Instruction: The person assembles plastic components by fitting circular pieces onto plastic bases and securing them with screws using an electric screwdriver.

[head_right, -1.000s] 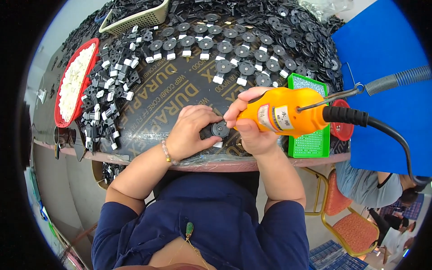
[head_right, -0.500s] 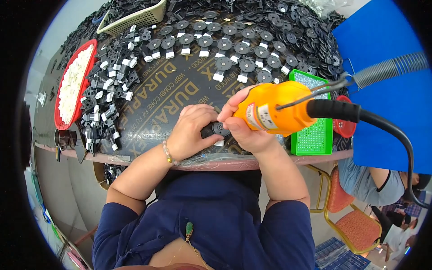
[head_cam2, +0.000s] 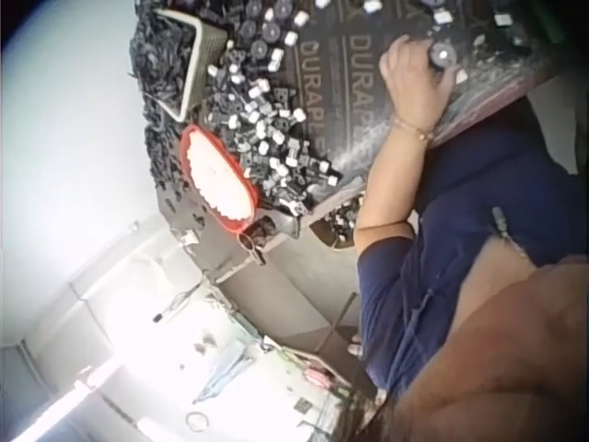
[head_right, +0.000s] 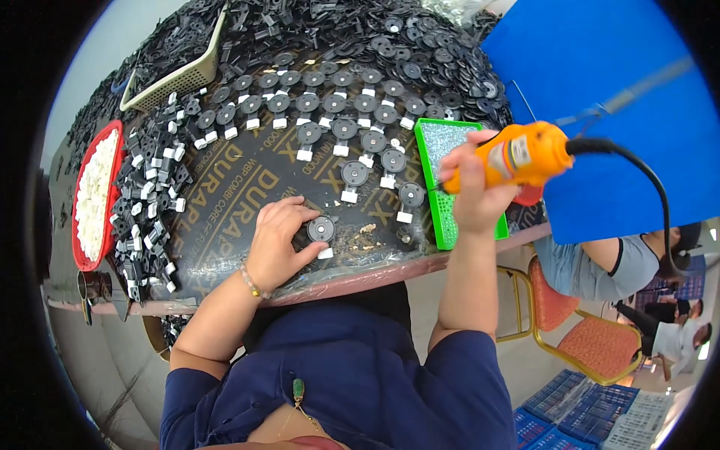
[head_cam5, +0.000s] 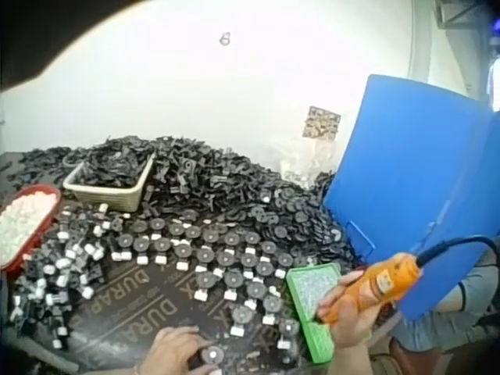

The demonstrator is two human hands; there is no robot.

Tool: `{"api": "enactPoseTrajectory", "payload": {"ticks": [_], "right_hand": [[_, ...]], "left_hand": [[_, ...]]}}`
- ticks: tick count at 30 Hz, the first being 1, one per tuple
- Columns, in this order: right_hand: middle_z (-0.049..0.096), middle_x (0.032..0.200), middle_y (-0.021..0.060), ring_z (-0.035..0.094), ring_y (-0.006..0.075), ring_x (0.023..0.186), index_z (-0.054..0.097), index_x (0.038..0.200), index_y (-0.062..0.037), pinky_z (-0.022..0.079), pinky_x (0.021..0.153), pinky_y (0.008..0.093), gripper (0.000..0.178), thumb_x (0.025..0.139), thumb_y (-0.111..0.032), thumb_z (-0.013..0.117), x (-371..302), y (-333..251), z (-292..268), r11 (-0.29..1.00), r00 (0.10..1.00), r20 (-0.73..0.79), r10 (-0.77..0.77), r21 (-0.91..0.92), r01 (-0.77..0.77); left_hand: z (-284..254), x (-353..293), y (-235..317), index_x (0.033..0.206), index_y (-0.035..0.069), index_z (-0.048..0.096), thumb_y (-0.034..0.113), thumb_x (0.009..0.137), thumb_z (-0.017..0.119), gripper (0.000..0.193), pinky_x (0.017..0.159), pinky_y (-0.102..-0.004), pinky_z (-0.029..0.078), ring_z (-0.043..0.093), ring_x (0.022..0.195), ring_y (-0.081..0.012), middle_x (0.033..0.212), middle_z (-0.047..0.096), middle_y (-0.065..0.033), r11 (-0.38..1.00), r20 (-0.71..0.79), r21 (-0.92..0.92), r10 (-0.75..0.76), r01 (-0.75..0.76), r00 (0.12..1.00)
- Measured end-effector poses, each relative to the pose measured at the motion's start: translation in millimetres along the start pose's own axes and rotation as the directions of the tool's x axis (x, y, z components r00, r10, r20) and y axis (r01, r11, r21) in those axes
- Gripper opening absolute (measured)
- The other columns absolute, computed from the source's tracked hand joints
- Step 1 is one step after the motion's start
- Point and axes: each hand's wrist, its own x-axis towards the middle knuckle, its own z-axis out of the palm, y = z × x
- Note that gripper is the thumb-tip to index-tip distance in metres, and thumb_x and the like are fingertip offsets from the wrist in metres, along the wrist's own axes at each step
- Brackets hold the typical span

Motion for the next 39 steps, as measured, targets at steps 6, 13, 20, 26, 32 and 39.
{"api": "enactPoseTrajectory", "payload": {"ticks": [6,13,20,26,32,39], "right_hand": [[0.064,0.074,0.0094,0.059,0.0153,0.059,0.052,0.114,0.0001,0.051,0.056,0.0282,0.029,0.102,-0.022,0.065,4,40,-54,0.989,0.98,-0.197,0.026,-0.135,-0.053],[0.064,0.074,0.0092,0.058,0.0154,0.058,0.051,0.114,0.0009,0.051,0.057,0.0286,0.03,0.102,-0.024,0.065,0,47,-56,0.995,0.979,-0.201,0.04,-0.083,-0.057],[0.064,0.075,0.0101,0.058,0.0166,0.059,0.05,0.116,0.0011,0.05,0.057,0.0302,0.037,0.101,-0.029,0.065,1,39,-55,0.991,0.982,-0.19,-0.016,-0.132,-0.009],[0.066,0.078,0.0116,0.06,0.0189,0.059,0.051,0.121,-0.0045,0.052,0.058,0.0325,0.051,0.099,-0.049,0.064,-12,-19,-15,0.985,0.99,-0.073,-0.123,0.11,0.131],[0.067,0.079,0.0121,0.063,0.0199,0.061,0.047,0.122,-0.0071,0.054,0.061,0.0348,0.064,0.093,-0.061,0.067,-43,-25,73,0.914,0.963,0.264,0.049,0.376,-0.15],[0.066,0.079,0.0126,0.063,0.0185,0.062,0.045,0.12,-0.0053,0.056,0.065,0.0349,0.062,0.093,-0.056,0.069,-49,-1,113,0.893,0.92,0.382,0.091,0.377,-0.245]], "left_hand": [[3,6,2,0.114,0.008,0.067,0.026,0.075,0.085,0.047,0.107,-0.0482,0.038,0.054,0.128,-0.0331,0.116,0.067,-0.0089,0.999,-0.002,0.037,0.014,-0.013,1.0],[3,5,0,0.115,0.009,0.067,0.027,0.073,0.086,0.049,0.11,-0.0504,0.036,0.052,0.13,-0.0334,0.118,0.066,-0.0075,0.999,0.003,0.05,-0.007,0.007,1.0],[2,6,2,0.118,0.01,0.067,0.03,0.071,0.087,0.055,0.11,-0.0512,0.035,0.052,0.131,-0.0329,0.119,0.065,-0.0068,0.998,-0.006,0.062,-0.007,0.007,1.0],[0,6,1,0.119,0.01,0.067,0.031,0.072,0.086,0.055,0.11,-0.0515,0.035,0.052,0.131,-0.0331,0.119,0.065,-0.0066,0.999,-0.032,0.031,0.014,-0.013,0.999],[-2,5,-4,0.116,0.01,0.068,0.033,0.071,0.087,0.054,0.109,-0.0501,0.036,0.052,0.129,-0.0326,0.116,0.065,-0.0058,0.997,-0.083,0.047,0.062,-0.058,0.995],[2,2,-7,0.114,0.01,0.069,0.043,0.065,0.09,0.063,0.113,-0.0493,0.032,0.054,0.128,-0.0297,0.113,0.066,-0.005,0.998,-0.057,0.054,-0.026,0.029,0.998]]}}
